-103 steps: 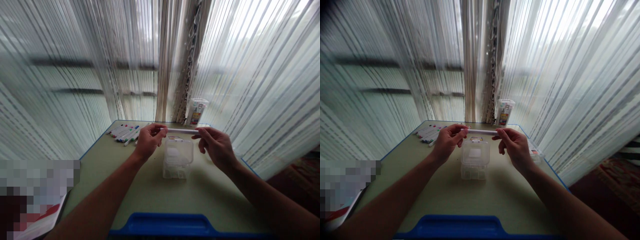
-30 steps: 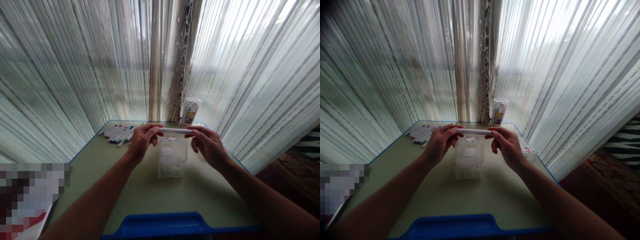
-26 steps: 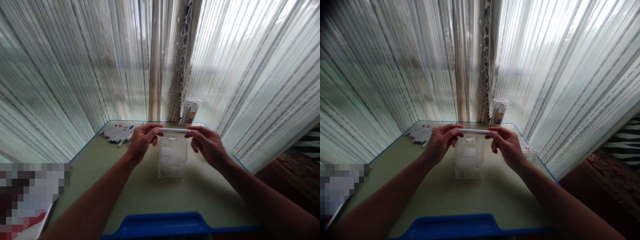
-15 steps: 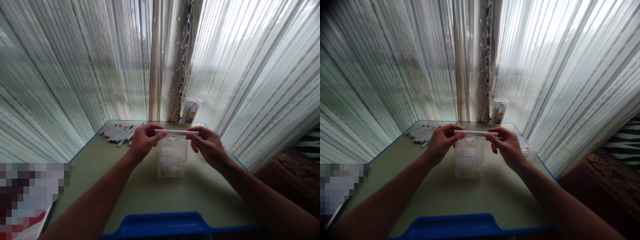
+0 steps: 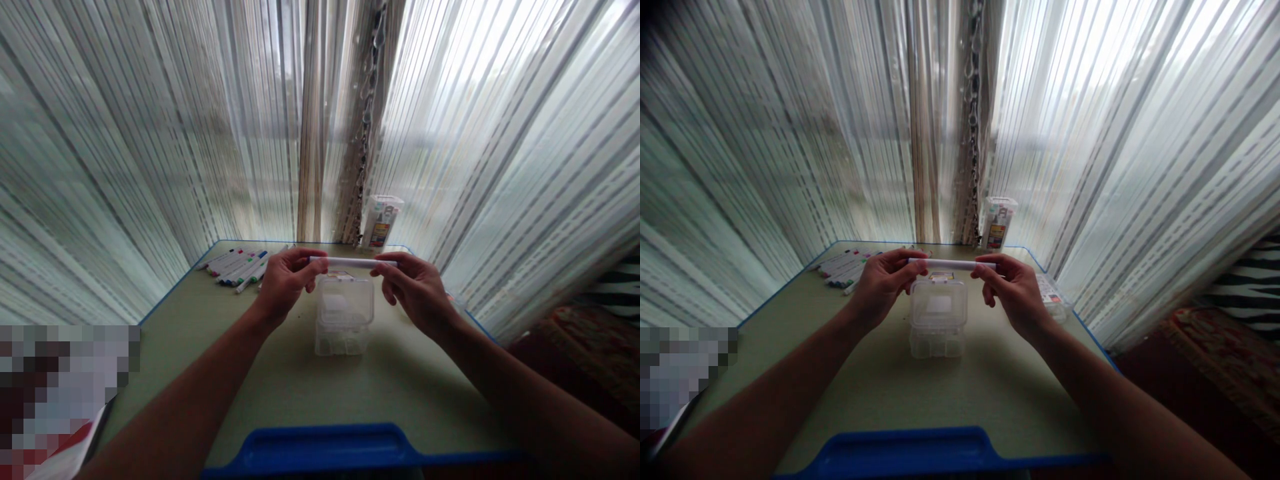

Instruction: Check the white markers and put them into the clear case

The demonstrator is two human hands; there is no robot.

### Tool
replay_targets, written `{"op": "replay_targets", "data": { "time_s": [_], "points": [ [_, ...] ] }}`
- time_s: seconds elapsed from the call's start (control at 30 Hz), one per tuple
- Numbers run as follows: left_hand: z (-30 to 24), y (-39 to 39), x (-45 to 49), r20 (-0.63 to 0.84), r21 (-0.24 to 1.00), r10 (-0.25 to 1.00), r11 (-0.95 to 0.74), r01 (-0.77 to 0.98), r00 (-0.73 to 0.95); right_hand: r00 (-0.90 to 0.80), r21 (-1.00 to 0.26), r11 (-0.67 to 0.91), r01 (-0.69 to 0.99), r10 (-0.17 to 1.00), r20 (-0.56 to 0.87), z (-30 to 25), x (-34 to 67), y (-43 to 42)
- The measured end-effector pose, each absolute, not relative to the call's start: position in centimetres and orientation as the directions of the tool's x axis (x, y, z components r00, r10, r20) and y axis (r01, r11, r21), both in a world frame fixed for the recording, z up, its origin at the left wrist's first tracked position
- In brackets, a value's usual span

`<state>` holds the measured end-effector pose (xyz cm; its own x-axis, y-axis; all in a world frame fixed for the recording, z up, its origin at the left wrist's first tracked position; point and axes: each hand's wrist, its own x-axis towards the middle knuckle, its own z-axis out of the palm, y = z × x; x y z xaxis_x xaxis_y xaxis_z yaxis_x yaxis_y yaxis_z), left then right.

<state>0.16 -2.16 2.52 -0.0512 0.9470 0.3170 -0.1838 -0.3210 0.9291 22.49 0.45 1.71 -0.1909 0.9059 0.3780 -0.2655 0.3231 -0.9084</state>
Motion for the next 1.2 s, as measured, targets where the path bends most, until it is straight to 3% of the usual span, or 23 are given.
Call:
{"op": "replay_targets", "data": {
  "time_s": [0.73, 1.0, 1.2],
  "points": [
    [3.2, -2.2, 0.1, 0.248, 0.895, 0.969, -0.234, -0.379, -0.012, -0.150, -0.914, 0.215, -0.345, 0.948, 0.280, 2.8, 22.4, 0.0],
    [3.0, -2.1, 0.3, 0.350, 0.924, 0.934, -0.357, -0.138, -0.074, -0.129, -0.917, 0.272, -0.292, 0.939, 0.319, 2.6, 22.4, 0.1],
    [2.9, -2.0, 0.3, 0.369, 0.926, 0.926, -0.374, -0.057, -0.074, -0.145, -0.907, 0.344, -0.244, 0.911, 0.385, 2.2, 22.6, 0.3]
  ]
}}
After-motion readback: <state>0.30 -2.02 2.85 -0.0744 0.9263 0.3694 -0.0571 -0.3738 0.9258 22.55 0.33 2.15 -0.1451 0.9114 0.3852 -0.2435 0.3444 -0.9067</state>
